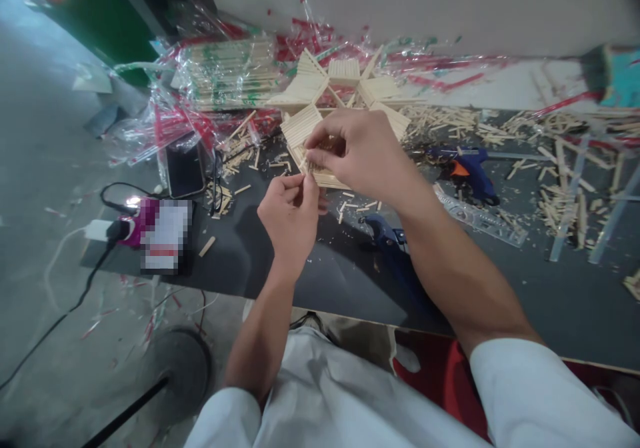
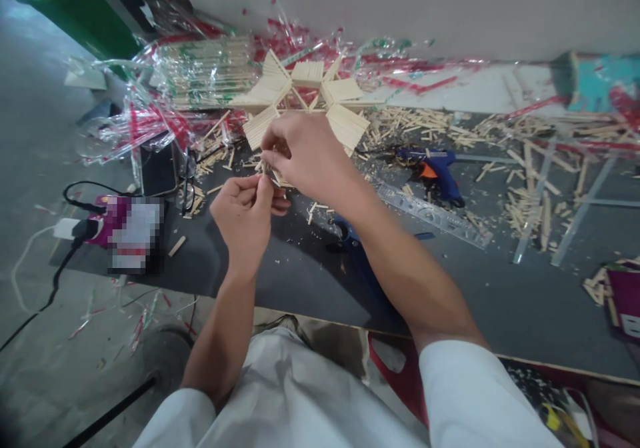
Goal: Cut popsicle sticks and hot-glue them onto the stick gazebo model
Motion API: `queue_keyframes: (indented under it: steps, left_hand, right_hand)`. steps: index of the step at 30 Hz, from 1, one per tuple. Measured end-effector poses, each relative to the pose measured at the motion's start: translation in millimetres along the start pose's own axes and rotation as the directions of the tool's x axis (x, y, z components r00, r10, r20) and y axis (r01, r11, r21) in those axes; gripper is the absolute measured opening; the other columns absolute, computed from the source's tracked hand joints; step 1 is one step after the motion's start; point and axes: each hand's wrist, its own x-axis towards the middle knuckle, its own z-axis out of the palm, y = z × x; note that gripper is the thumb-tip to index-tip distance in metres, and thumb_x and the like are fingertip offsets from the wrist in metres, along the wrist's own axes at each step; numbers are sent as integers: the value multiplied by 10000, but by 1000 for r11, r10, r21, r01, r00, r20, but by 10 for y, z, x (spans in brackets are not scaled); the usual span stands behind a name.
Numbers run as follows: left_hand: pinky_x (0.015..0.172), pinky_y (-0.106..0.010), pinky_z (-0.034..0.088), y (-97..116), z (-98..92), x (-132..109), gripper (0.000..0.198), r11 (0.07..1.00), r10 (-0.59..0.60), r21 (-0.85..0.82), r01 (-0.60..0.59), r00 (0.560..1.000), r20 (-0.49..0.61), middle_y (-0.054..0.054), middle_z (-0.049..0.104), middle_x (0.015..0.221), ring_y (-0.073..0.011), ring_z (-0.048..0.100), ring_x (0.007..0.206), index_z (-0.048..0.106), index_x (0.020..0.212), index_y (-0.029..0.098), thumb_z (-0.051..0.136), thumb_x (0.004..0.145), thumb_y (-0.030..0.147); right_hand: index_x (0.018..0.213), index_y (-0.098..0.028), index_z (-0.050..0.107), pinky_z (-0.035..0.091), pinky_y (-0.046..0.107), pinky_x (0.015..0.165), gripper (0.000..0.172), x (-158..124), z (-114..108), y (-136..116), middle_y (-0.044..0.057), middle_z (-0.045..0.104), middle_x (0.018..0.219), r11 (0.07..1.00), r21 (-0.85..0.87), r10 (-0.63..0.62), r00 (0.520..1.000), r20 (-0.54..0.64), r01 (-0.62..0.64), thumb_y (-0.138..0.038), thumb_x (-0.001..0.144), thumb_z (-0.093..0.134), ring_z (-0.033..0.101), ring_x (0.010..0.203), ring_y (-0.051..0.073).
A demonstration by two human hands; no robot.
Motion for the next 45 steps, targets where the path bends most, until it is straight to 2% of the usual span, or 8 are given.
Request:
queue_keyframes:
  steps: [4, 10, 18, 25, 29, 33, 37, 45]
  left_hand:
    - [467, -213, 568, 29, -53, 76, 204, 992, -93, -71, 101, 990, 107, -16, 739, 682, -132, 698, 515, 627, 898, 179, 685, 919, 374]
    - [432, -194, 543, 102, -149, 197, 287, 966, -207, -81, 246, 921, 329, -52, 738, 676, -133, 690, 495, 687, 877, 150, 698, 915, 434]
    - [416, -191, 540, 130, -203, 261, 296, 971, -194, -48, 235, 889, 415, -71, 739, 661, -144, 695, 487, 713, 848, 152, 688, 917, 439]
    - [399, -189, 520, 129, -223, 321, 297, 964, -230, -15, 266, 856, 462, -69, 727, 642, -137, 673, 462, 720, 827, 154, 684, 906, 438]
    - [392, -210, 496, 137, -203, 276, 254, 982, -182, 23, 188, 899, 399, -43, 701, 608, -127, 630, 425, 705, 801, 166, 644, 925, 380]
    - [470, -216, 503, 96, -148, 200, 270, 978, 51, 188, -90, 978, 202, -8, 667, 589, -126, 643, 497, 672, 757, 205, 593, 954, 372]
    - [591, -233, 488, 60, -73, 138, 275, 867, 276, 406, -289, 957, 93, 4, 618, 580, -140, 666, 610, 611, 710, 225, 574, 963, 327]
    - [684, -314, 445, 96, 76, 9, 213, 739, 310, 614, -276, 949, 52, -21, 554, 559, -234, 653, 659, 504, 718, 231, 567, 918, 199]
  right_hand:
    - [854, -286, 736, 602, 481, 779, 184, -2, -8, -30, 85, 766, 967, 1000, 1, -4, 1000, 24, 4, -444, 934, 683, 697, 846, 280]
    - [834, -281, 715, 591, 475, 798, 140, 8, 8, -3, 68, 766, 967, 999, -5, 35, 999, 19, -35, -399, 909, 707, 704, 843, 275]
    - [796, -260, 715, 572, 413, 735, 78, 29, -57, -53, 70, 773, 926, 1000, -3, 21, 999, 25, -21, -213, 853, 687, 696, 757, 234]
    - [810, -273, 720, 572, 444, 766, 82, 11, -85, -84, 56, 756, 926, 1000, -1, 23, 998, 53, -23, -280, 871, 665, 686, 796, 257]
    - [809, -280, 714, 569, 449, 787, 100, 12, -87, -107, 52, 751, 925, 999, -11, 38, 997, 68, -38, -277, 886, 650, 678, 811, 258]
    - [791, -259, 693, 582, 445, 791, 89, 14, -61, -89, 55, 742, 917, 1000, -12, 5, 999, 44, -5, -251, 875, 664, 690, 795, 247]
    - [782, -269, 687, 593, 444, 765, 94, 10, -41, -58, 52, 751, 939, 999, -33, 1, 1000, 31, 0, -234, 865, 656, 702, 786, 245]
    - [848, -289, 706, 588, 454, 778, 108, -1, -58, -62, 54, 756, 1000, 997, -81, 7, 997, 71, -1, -246, 896, 619, 699, 836, 259]
